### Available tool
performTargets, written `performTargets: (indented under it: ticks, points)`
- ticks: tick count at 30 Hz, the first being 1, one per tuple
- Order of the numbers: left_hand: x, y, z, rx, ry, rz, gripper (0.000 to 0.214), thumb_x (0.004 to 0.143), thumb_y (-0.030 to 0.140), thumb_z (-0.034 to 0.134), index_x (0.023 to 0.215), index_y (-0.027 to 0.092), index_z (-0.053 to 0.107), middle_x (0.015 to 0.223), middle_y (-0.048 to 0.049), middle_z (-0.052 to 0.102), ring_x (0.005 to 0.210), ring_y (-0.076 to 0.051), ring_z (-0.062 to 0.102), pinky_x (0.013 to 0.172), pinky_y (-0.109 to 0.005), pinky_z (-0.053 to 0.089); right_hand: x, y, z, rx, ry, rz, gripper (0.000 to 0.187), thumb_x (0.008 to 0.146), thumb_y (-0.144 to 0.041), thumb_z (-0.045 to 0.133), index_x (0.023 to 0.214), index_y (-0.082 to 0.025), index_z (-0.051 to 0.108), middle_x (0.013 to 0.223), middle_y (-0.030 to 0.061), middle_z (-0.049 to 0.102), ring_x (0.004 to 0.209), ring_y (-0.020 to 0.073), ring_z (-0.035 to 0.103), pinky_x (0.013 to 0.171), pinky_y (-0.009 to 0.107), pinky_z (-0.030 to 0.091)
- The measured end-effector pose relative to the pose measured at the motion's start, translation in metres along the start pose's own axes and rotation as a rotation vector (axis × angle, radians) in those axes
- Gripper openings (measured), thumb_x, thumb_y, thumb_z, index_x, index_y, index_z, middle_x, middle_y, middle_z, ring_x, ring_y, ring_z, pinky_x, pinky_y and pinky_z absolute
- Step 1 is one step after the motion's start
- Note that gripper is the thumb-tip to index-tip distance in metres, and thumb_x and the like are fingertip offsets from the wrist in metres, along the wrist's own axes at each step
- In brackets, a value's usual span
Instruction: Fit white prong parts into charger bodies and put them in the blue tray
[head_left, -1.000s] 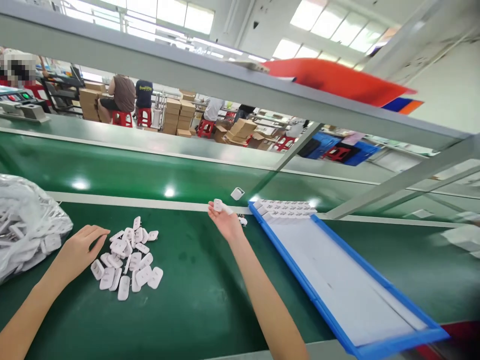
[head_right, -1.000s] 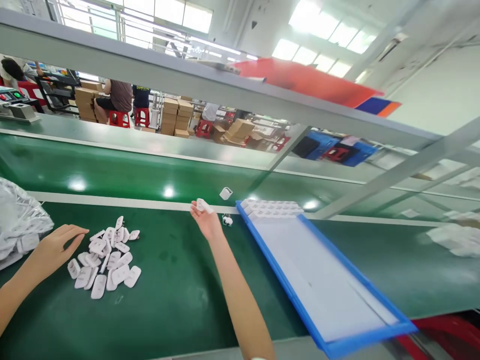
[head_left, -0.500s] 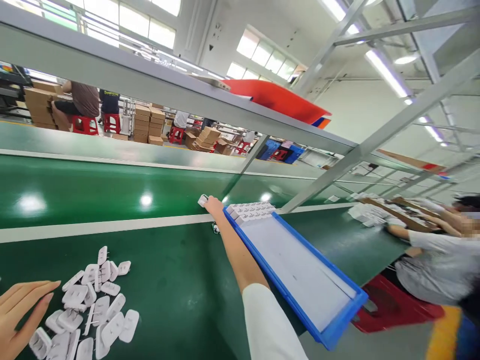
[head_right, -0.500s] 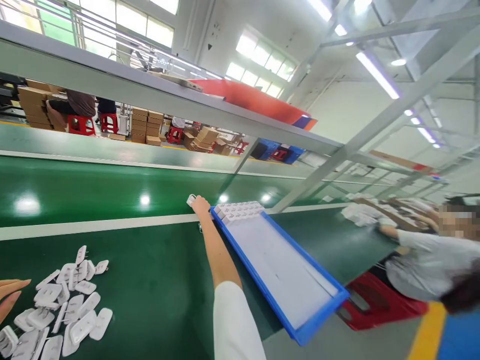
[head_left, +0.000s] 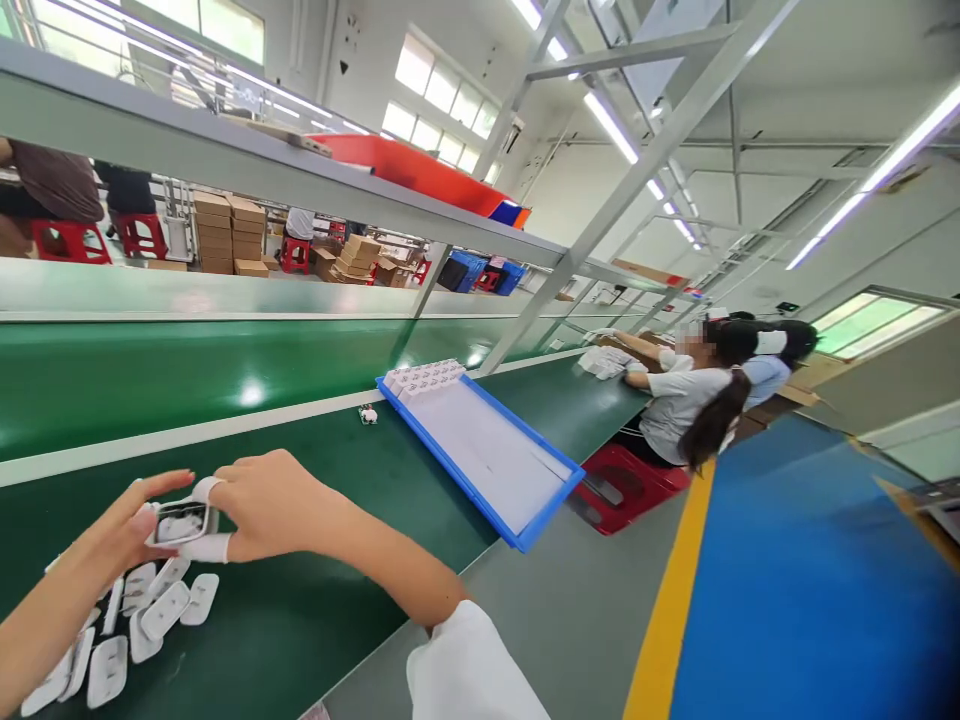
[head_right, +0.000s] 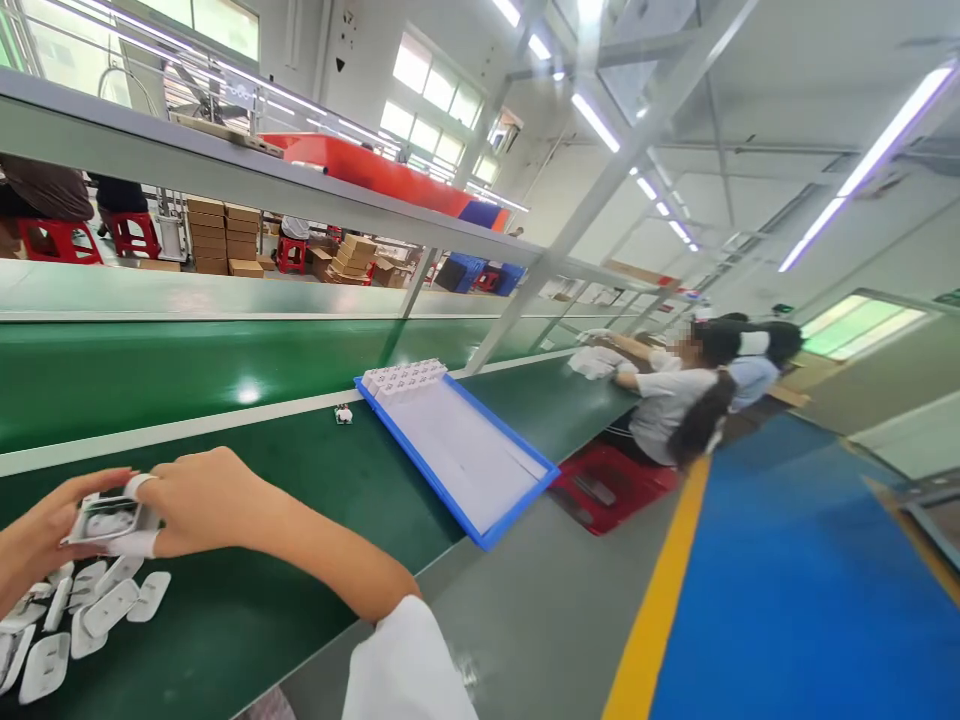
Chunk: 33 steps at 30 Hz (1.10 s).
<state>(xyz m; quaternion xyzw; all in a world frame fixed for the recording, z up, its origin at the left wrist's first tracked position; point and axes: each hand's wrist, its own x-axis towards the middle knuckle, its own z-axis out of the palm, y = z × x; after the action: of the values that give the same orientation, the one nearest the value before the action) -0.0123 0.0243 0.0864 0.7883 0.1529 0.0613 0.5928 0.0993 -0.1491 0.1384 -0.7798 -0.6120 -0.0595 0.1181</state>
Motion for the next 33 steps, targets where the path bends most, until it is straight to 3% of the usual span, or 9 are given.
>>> performTargets:
  ticks: [2,4,10,15,18,21,25,28,33]
  points:
    - [0.005,0.025,0.001,-0.145,-0.120,-0.114,0.056,0.076,0.070,0.051,0.120,0.035,0.058,0.120,-0.0014,0.065,0.102,-0.033,0.063,0.075,-0.040,0.060,-0.002,-0.015,-0.014,0.010,0.084,-0.025,0.021,0.085,-0.040,0.060,0.081,-0.019,0.057,0.083,0.0018,0.069,0.073,0.0160,0.060,0.052,0.027,0.025]
    - [0.009,0.040,-0.004,-0.258,-0.157,-0.136,0.057,0.072,0.070,0.057,0.116,0.034,0.063,0.110,-0.0012,0.069,0.099,-0.033,0.062,0.078,-0.041,0.059,-0.001,-0.018,-0.026,0.059,0.157,-0.004,0.016,0.083,-0.035,0.062,0.084,-0.020,0.057,0.080,0.0000,0.067,0.073,0.0152,0.059,0.054,0.026,0.029]
    - [0.014,0.038,-0.012,-0.369,-0.167,-0.099,0.045,0.076,0.061,0.058,0.114,0.038,0.065,0.103,0.0001,0.070,0.089,-0.030,0.064,0.076,-0.040,0.059,0.001,-0.015,-0.037,0.239,0.253,0.048,0.019,0.078,-0.031,0.069,0.089,-0.020,0.058,0.079,-0.0007,0.062,0.075,0.0148,0.056,0.063,0.024,0.037]
    - [0.019,0.040,-0.010,-0.395,-0.097,-0.105,0.044,0.077,0.060,0.059,0.109,0.031,0.065,0.104,-0.0042,0.068,0.084,-0.026,0.061,0.058,-0.029,0.056,-0.002,0.001,-0.039,0.834,0.413,0.126,0.031,0.081,-0.030,0.066,0.109,-0.021,0.055,0.091,0.0000,0.055,0.078,0.0126,0.053,0.070,0.024,0.044]
    - [0.023,0.044,-0.008,-0.443,-0.099,-0.158,0.047,0.078,0.064,0.057,0.110,0.030,0.063,0.103,-0.0061,0.068,0.094,-0.029,0.060,0.057,-0.028,0.056,-0.003,0.016,-0.039,1.181,0.371,0.113,0.026,0.084,-0.028,0.061,0.107,-0.021,0.052,0.097,0.0014,0.053,0.080,0.0111,0.052,0.075,0.025,0.047]
    - [0.023,0.045,-0.003,-0.476,-0.182,-0.160,0.053,0.078,0.067,0.054,0.114,0.028,0.058,0.107,-0.0092,0.067,0.096,-0.031,0.061,0.062,-0.034,0.057,-0.001,0.022,-0.036,1.255,0.323,0.136,0.020,0.086,-0.030,0.062,0.102,-0.021,0.053,0.099,0.0021,0.055,0.084,0.0112,0.053,0.080,0.026,0.048]
    - [0.011,0.045,0.011,-0.342,-0.262,-0.064,0.056,0.066,0.056,0.068,0.111,0.031,0.047,0.113,-0.0055,0.064,0.087,-0.027,0.063,0.067,-0.034,0.054,0.008,0.018,-0.028,1.222,0.417,0.193,0.020,0.078,-0.033,0.072,0.087,-0.019,0.062,0.097,0.0017,0.059,0.084,0.0127,0.058,0.079,0.027,0.051]
    - [-0.005,0.052,0.023,-0.129,-0.162,-0.016,0.055,0.068,0.058,0.066,0.112,0.034,0.043,0.121,-0.0035,0.061,0.086,-0.024,0.062,0.073,-0.035,0.054,0.013,0.006,-0.020,1.342,0.512,0.216,0.020,0.077,-0.034,0.072,0.090,-0.020,0.067,0.103,0.0036,0.065,0.097,0.0183,0.063,0.084,0.031,0.053]
    - [-0.021,0.066,0.026,0.026,-0.026,-0.017,0.058,0.071,0.066,0.062,0.116,0.032,0.051,0.100,-0.0001,0.065,0.093,-0.025,0.062,0.081,-0.031,0.052,0.014,-0.016,-0.014,1.320,0.460,0.208,0.017,0.081,-0.033,0.069,0.095,-0.022,0.072,0.116,0.0032,0.067,0.098,0.0188,0.065,0.081,0.030,0.055]
